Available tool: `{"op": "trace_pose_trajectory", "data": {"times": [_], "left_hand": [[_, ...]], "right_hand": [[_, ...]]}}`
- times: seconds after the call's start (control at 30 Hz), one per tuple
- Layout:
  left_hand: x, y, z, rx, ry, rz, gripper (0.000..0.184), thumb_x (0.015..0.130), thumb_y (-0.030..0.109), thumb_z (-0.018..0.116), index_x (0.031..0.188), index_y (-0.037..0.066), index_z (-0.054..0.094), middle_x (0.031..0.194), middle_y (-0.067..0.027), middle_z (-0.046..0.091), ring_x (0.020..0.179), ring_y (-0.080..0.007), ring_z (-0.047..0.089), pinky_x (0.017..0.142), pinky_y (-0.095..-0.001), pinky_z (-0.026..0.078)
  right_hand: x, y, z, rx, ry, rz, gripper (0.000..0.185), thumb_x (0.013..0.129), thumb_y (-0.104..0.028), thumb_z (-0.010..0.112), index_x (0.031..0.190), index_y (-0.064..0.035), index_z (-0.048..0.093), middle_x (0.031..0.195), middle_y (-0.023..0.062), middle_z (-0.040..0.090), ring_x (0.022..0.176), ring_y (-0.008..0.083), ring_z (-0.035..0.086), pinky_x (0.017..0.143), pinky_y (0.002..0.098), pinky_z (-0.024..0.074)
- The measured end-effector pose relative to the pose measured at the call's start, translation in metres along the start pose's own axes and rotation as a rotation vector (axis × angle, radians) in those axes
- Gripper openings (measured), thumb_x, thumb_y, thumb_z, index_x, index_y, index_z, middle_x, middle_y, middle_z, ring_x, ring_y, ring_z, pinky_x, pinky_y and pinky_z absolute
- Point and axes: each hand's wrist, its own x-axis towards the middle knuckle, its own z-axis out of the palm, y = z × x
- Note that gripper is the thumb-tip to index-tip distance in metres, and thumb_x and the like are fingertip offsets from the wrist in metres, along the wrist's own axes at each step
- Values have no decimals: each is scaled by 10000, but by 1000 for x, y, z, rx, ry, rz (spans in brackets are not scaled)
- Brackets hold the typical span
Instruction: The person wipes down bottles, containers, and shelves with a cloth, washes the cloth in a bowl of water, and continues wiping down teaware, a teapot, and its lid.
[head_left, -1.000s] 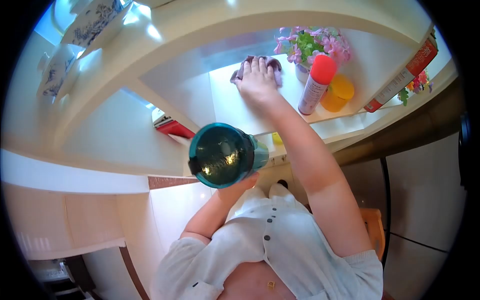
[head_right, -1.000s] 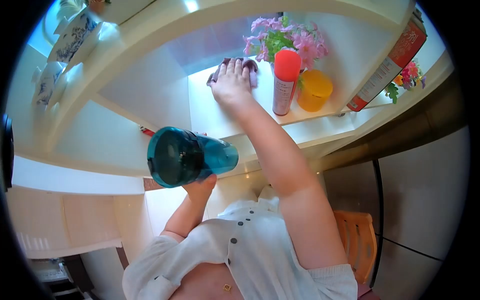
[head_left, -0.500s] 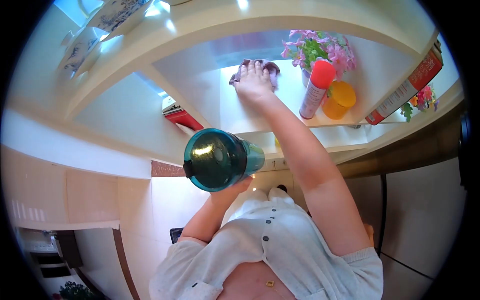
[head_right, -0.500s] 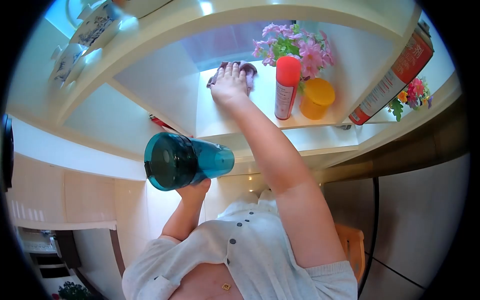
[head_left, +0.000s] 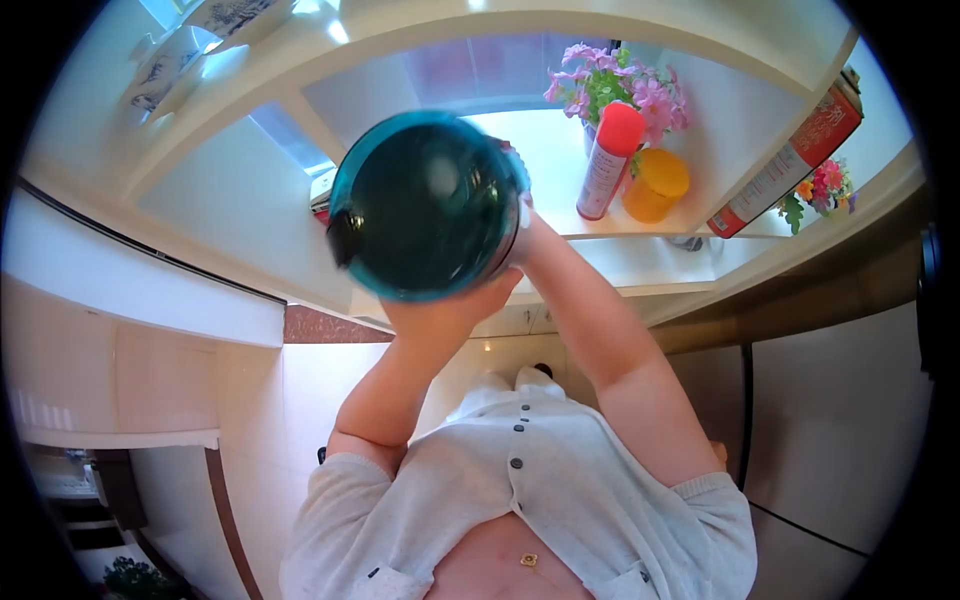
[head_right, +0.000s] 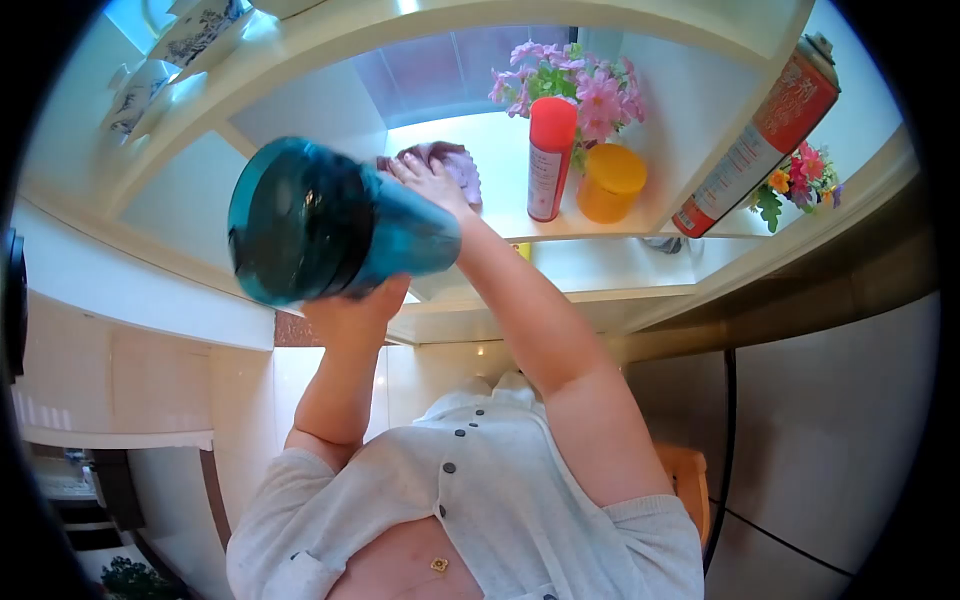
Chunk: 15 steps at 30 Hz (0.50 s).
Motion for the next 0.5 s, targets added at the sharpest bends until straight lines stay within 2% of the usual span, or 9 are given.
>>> {"op": "trace_pose_trajectory", "data": {"times": [0.03, 0.1, 0.13, 0.17, 0.23, 0.3, 0.37, 0.47, 0.5], "left_hand": [[7, 2, 1, 167, -13, 69, 789, 639, 199, 909, 1274, -49, 511, 1220, -135, 607, 1109, -249, 610, 979, -364, 495], [23, 7, 7, -421, 25, -302, 804, 610, 156, 918, 1271, -50, 509, 1204, -148, 613, 1094, -261, 620, 970, -363, 503], [26, 9, 11, -487, 67, -315, 828, 596, 119, 917, 1288, -40, 490, 1221, -163, 599, 1122, -269, 605, 979, -372, 496], [28, 8, 13, -484, 69, -316, 828, 596, 119, 917, 1288, -40, 490, 1221, -163, 599, 1122, -269, 605, 979, -372, 496], [33, 3, 16, -567, 90, -326, 853, 598, 96, 909, 1316, -23, 465, 1241, -169, 582, 1150, -270, 585, 997, -379, 479], [34, -8, 18, -533, 98, -344, 870, 606, 104, 903, 1338, -7, 446, 1261, -165, 568, 1162, -270, 571, 1009, -382, 465], [38, -18, 20, -487, 100, -338, 857, 617, 121, 892, 1339, -1, 448, 1265, -155, 571, 1148, -270, 578, 1001, -376, 470], [43, -29, 25, -348, 149, -325, 804, 576, 237, 906, 1237, -11, 519, 1170, -149, 602, 1067, -261, 614, 926, -358, 495], [43, -25, 24, -349, 151, -326, 804, 576, 237, 906, 1237, -11, 519, 1170, -149, 602, 1067, -261, 614, 926, -358, 495]], "right_hand": [[-9, -13, -14, -144, 84, -74, 649, 897, -424, 556, 1442, -108, 400, 1489, 141, 414, 1395, 326, 364, 1119, 487, 293], [-24, -41, -65, 364, 143, -204, 652, 853, -322, 670, 1420, -121, 417, 1405, 130, 493, 1335, 308, 432, 1103, 404, 344], [-28, -45, -59, 366, 141, -208, 652, 853, -322, 670, 1420, -121, 417, 1405, 130, 493, 1335, 308, 432, 1103, 404, 344], [-31, -47, -50, 818, 96, -76, 645, 836, -278, 701, 1400, -113, 435, 1374, 121, 518, 1309, 296, 458, 1087, 373, 368], [-40, -54, -48, 1268, 46, 66, 641, 818, -233, 732, 1380, -105, 452, 1343, 112, 543, 1282, 285, 485, 1071, 341, 392], [-53, -55, -54, 808, 163, -27, 594, 839, -225, 721, 1363, -109, 469, 1328, 96, 557, 1227, 284, 533, 1046, 365, 428], [-59, -53, -42, 812, 166, 54, 538, 864, -266, 693, 1345, -132, 493, 1316, 95, 570, 1185, 301, 565, 1007, 377, 457], [-65, -60, -46, 578, 122, 122, 518, 873, -292, 683, 1342, -168, 500, 1263, 109, 599, 1155, 331, 574, 969, 410, 474], [-69, -64, -48, 406, 111, 141, 512, 867, -288, 685, 1332, -172, 506, 1233, 116, 609, 1136, 341, 578, 947, 422, 481]]}}
